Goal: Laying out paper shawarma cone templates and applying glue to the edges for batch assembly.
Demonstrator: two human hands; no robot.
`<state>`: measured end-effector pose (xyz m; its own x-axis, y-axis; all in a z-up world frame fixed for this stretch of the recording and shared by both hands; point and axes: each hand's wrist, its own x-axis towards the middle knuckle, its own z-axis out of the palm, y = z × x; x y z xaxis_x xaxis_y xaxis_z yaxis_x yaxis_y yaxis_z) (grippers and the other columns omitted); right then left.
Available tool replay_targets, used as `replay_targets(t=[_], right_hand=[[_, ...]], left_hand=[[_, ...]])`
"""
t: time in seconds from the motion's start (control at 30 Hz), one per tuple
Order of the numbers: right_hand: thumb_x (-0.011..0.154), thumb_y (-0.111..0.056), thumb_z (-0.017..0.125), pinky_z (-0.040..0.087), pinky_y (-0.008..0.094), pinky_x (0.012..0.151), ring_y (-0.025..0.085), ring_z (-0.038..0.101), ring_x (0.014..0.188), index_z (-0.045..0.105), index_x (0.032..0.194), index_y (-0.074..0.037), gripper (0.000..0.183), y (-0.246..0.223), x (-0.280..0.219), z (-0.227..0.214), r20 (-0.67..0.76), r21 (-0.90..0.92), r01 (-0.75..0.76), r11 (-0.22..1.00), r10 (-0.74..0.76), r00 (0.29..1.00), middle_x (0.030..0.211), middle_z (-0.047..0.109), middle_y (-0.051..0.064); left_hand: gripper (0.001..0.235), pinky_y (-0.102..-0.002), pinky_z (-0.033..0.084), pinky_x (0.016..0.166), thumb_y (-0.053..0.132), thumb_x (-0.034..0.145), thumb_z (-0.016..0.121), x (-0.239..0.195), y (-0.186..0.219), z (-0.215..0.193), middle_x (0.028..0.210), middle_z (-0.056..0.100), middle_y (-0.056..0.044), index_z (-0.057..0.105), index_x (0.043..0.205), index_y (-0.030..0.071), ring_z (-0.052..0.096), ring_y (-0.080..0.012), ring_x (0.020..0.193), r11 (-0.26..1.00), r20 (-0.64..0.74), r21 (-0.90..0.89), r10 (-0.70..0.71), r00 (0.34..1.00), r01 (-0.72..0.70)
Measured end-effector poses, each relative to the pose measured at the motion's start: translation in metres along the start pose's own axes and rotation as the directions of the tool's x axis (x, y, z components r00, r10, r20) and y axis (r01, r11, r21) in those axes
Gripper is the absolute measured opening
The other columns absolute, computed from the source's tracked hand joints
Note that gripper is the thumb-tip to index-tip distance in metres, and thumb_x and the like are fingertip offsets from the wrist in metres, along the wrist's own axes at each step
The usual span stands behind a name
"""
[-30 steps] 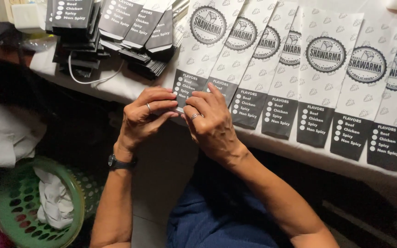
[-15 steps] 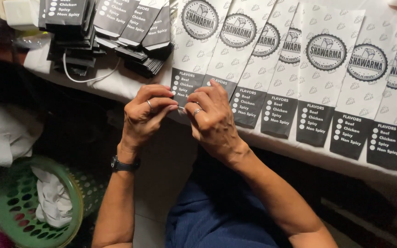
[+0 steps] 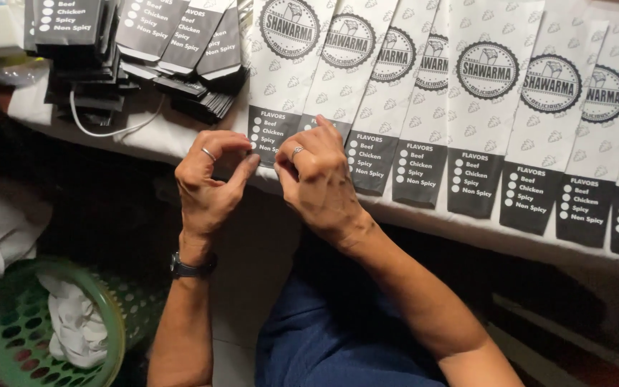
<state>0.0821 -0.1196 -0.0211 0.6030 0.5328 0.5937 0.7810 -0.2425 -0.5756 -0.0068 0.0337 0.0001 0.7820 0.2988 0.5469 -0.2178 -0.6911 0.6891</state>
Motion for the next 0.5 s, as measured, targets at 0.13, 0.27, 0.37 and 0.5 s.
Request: replay_targets(t=[0.13, 0.27, 0.37, 0.5], right_hand=[[0.074, -0.003, 0.085, 0.038, 0.053, 0.117, 0.027, 0.067, 0.090, 0.069, 0.078, -0.005, 0.017, -0.001, -0.001, 0.002, 0.019, 0.035, -0.059, 0.998, 0.058, 0.998, 0.082, 0.067, 0.006], [0.077, 0.000, 0.077, 0.035, 0.053, 0.120, 0.028, 0.067, 0.093, 0.070, 0.078, -0.004, 0.009, -0.002, 0.000, 0.001, 0.011, 0.083, -0.105, 0.991, 0.104, 0.994, 0.085, 0.068, 0.008], [0.079, 0.000, 0.071, 0.032, 0.052, 0.124, 0.025, 0.067, 0.095, 0.070, 0.077, -0.004, 0.004, 0.000, -0.004, 0.006, 0.011, 0.089, -0.109, 0.990, 0.109, 0.994, 0.086, 0.067, 0.006], [0.075, 0.001, 0.062, 0.032, 0.053, 0.126, 0.027, 0.064, 0.097, 0.070, 0.079, -0.002, 0.009, -0.011, -0.001, 0.005, -0.030, 0.013, -0.114, 0.993, 0.115, 0.993, 0.088, 0.065, 0.008]], left_hand=[[0.019, -0.042, 0.057, 0.083, 0.001, 0.086, 0.087, -0.002, 0.006, 0.003, 0.099, 0.070, -0.013, 0.074, 0.100, 0.002, 0.073, -0.0333, 0.097, 0.999, -0.011, 0.034, -0.010, 1.000, 0.010], [0.016, -0.040, 0.056, 0.083, -0.008, 0.089, 0.084, -0.001, -0.003, 0.000, 0.099, 0.072, -0.015, 0.076, 0.100, 0.002, 0.073, -0.0326, 0.097, 0.999, 0.023, 0.042, -0.037, 0.999, 0.036], [0.018, -0.043, 0.056, 0.083, -0.016, 0.094, 0.075, 0.002, 0.000, -0.004, 0.100, 0.074, -0.017, 0.077, 0.099, 0.002, 0.074, -0.0356, 0.097, 0.999, 0.038, 0.032, -0.006, 0.999, 0.004], [0.020, -0.047, 0.057, 0.087, -0.021, 0.096, 0.072, -0.013, -0.010, 0.012, 0.103, 0.074, -0.019, 0.077, 0.103, -0.002, 0.073, -0.0386, 0.099, 0.983, 0.002, 0.106, 0.153, 0.988, -0.152]])
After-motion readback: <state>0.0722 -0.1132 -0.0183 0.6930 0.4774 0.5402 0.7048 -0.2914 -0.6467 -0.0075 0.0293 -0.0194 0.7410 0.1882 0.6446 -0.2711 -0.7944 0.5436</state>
